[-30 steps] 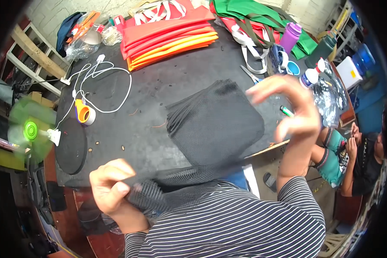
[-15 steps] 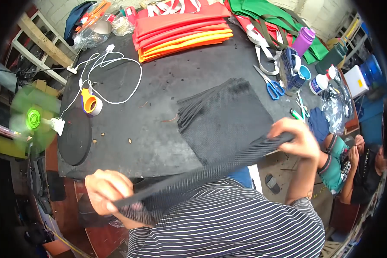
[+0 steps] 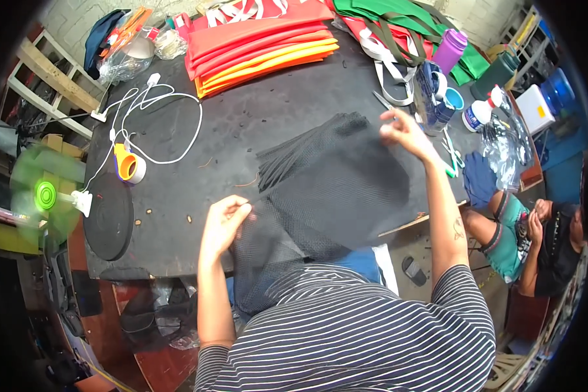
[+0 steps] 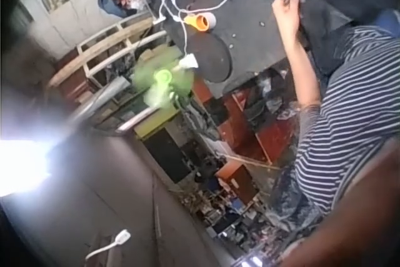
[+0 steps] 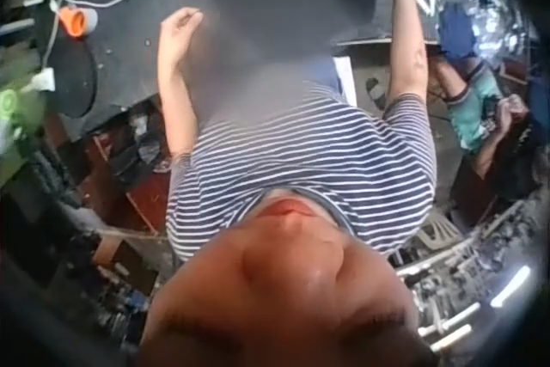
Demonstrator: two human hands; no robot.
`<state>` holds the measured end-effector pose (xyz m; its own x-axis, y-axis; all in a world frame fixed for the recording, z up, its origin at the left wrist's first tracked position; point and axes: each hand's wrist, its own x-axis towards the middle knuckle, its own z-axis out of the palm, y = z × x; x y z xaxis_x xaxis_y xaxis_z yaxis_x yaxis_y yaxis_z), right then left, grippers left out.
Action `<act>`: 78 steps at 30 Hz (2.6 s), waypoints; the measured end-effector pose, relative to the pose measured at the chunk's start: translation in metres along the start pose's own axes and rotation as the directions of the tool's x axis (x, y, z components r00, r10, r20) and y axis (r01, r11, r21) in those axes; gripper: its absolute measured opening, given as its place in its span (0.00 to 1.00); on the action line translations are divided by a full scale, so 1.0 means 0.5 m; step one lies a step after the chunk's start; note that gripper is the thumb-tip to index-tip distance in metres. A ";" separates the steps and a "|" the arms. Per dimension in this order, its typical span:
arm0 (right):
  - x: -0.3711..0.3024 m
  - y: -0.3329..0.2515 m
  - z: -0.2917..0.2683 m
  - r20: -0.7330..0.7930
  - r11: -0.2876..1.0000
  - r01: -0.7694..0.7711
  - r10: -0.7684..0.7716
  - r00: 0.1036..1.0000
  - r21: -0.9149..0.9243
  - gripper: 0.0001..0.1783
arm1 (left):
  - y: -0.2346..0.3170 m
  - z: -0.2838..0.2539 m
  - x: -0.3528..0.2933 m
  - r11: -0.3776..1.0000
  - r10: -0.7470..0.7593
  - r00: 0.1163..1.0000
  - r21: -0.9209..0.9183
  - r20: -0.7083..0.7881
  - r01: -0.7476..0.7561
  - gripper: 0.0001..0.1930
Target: Cutting black mesh fabric into pieces using scissors on a workbench.
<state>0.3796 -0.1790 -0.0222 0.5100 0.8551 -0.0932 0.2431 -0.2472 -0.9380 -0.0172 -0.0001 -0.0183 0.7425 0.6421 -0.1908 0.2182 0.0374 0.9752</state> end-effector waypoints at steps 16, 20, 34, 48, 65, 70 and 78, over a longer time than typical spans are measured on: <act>-0.020 -0.193 0.006 0.300 0.906 0.135 -0.269 0.915 0.402 0.14 | 0.074 -0.033 0.012 0.885 0.261 0.964 -0.386 -0.049 -0.260 0.09; -0.054 -0.248 -0.019 0.400 0.819 0.052 -0.333 0.854 0.571 0.32 | 0.086 -0.056 -0.012 0.782 0.332 0.942 -0.572 0.046 -0.248 0.10; -0.063 -0.066 -0.029 0.362 0.996 -0.088 0.078 0.929 0.011 0.35 | -0.011 -0.016 0.066 0.976 -0.108 0.990 -0.180 0.092 0.123 0.07; -0.042 -0.216 0.009 0.365 0.653 -0.086 -0.305 0.880 0.753 0.51 | 0.076 -0.109 0.027 0.777 0.224 0.975 -0.606 0.013 -0.171 0.12; -0.051 -0.016 -0.024 0.604 0.965 -0.229 0.257 0.755 -0.125 0.13 | -0.037 -0.027 0.066 0.936 -0.324 0.914 0.227 0.243 0.271 0.04; -0.050 -0.004 -0.020 0.471 0.945 -0.227 0.314 0.824 -0.234 0.13 | -0.023 -0.009 0.067 0.948 -0.285 0.936 0.202 0.204 0.245 0.05; -0.018 0.003 0.030 0.322 0.988 0.036 0.015 0.947 -0.152 0.21 | -0.027 0.009 0.046 0.989 -0.134 0.980 0.081 0.145 0.123 0.04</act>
<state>0.3630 -0.1804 -0.0275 0.2204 0.9526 -0.2098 0.3838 -0.2824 -0.8792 -0.0001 0.0107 -0.0362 0.7907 0.5130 -0.3340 0.3585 0.0542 0.9319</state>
